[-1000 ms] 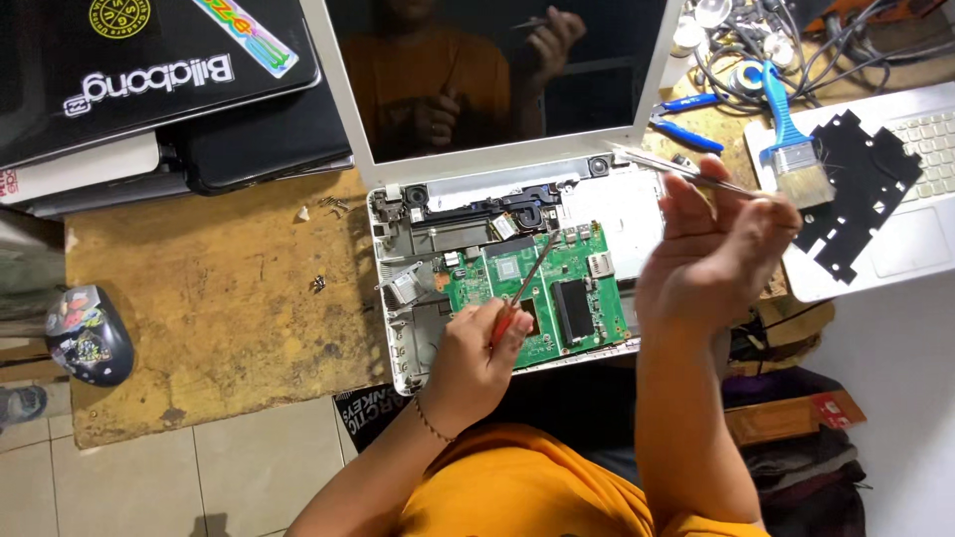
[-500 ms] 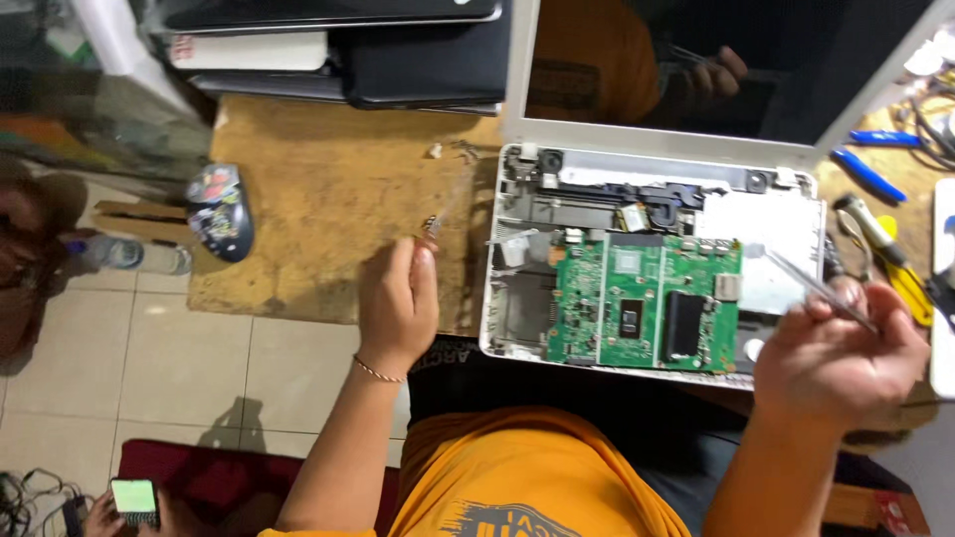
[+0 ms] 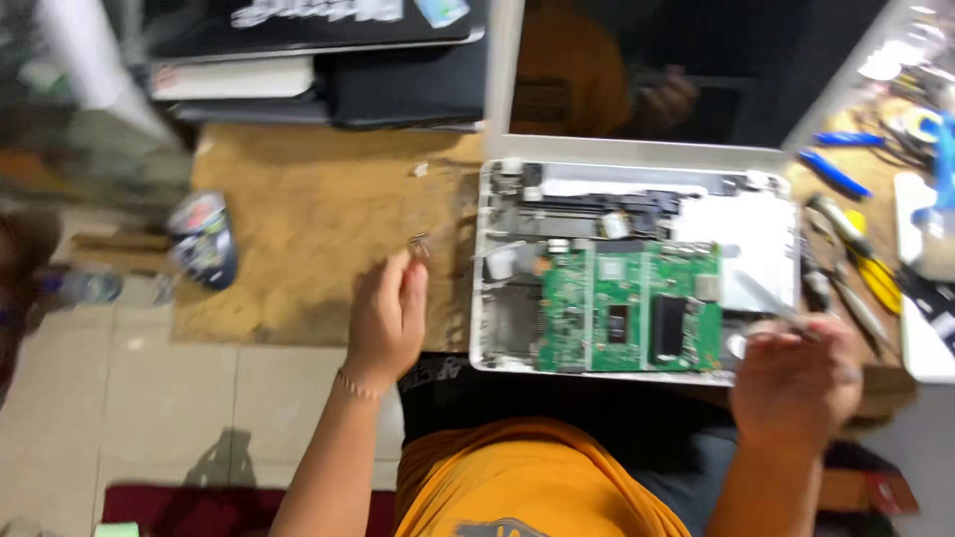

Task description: The person removes screws from a laptop motherboard using a screwdriver, then lifts the motherboard out of the laptop chassis. They use tweezers to adjust a small component on the board before placing it back into the chassis and reconnecting a ribbon cable.

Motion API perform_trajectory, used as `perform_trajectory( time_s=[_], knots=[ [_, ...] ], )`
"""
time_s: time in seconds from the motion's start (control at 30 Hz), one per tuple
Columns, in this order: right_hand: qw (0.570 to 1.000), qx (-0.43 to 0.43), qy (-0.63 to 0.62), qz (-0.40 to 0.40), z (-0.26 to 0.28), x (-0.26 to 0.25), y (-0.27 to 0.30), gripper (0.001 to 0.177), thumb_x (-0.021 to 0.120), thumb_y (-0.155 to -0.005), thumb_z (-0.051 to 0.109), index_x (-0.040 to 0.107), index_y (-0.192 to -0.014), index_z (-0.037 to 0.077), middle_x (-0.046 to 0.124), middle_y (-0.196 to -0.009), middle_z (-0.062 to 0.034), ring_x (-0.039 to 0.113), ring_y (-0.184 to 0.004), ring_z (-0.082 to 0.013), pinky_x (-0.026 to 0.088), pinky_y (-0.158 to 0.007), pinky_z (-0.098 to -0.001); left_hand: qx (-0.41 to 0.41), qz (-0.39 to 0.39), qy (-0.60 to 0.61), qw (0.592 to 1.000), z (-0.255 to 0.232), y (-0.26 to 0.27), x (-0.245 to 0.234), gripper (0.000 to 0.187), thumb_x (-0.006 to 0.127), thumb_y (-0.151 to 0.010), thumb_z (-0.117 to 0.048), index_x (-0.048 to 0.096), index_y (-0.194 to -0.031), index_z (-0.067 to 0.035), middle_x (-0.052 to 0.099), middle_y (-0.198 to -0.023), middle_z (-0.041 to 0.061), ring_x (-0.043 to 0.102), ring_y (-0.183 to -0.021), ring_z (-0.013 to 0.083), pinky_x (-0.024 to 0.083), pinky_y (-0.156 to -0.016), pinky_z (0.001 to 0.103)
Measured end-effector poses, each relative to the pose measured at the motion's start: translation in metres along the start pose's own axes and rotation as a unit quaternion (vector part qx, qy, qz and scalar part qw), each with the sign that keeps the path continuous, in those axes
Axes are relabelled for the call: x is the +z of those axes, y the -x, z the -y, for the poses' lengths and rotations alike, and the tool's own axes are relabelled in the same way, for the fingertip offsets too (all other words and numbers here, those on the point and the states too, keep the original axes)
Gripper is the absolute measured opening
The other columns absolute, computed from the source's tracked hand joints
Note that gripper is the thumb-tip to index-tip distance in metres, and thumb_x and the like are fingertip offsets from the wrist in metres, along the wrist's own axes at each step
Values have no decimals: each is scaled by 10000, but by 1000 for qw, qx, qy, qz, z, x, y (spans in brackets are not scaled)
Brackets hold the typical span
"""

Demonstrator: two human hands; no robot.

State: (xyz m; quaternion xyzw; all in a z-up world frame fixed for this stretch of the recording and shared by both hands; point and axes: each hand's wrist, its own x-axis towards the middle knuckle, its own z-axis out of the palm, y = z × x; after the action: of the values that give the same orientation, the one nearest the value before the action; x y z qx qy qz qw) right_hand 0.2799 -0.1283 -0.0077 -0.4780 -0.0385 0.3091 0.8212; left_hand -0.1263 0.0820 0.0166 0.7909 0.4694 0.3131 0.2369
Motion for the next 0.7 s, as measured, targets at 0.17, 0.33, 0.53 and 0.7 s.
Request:
perform_trajectory(
  time_s=[0.17,0.33,0.53,0.7],
  knots=[
    [979,-146,65,126,3,51,46,429,544,-1101,524,574,-836,187,561,-777,-8,525,-651,-141,420,-598,-289,-8,155,242,958,-93,18,38,324,495,-1105,-308,613,-1294,-73,747,-896,81,719,-847,213,590,-811,359],
    [936,-244,110,229,-11,67,78,355,541,-1097,299,665,-815,122,646,-628,-154,593,-711,-318,508,-618,-400,11,243,451,859,-164,16,72,185,461,-1138,-270,499,-1152,-90,825,-1257,178,706,-1319,318,517,-1163,462],
    [898,-140,305,285,3,54,81,202,760,-976,96,666,-1154,78,652,-982,-50,431,-631,-74,362,-523,-221,-43,274,595,754,-201,14,120,169,518,-1130,-231,507,-1201,-78,644,-1518,310,564,-1521,395,505,-1234,485],
    [753,-397,453,264,29,44,53,223,746,-994,54,687,-1205,20,808,-1125,-150,812,-922,-230,669,-822,-319,-37,310,558,769,-216,8,145,145,562,-1102,-118,509,-1237,-103,573,-1576,351,522,-1553,431,529,-1205,445]
  ],
)
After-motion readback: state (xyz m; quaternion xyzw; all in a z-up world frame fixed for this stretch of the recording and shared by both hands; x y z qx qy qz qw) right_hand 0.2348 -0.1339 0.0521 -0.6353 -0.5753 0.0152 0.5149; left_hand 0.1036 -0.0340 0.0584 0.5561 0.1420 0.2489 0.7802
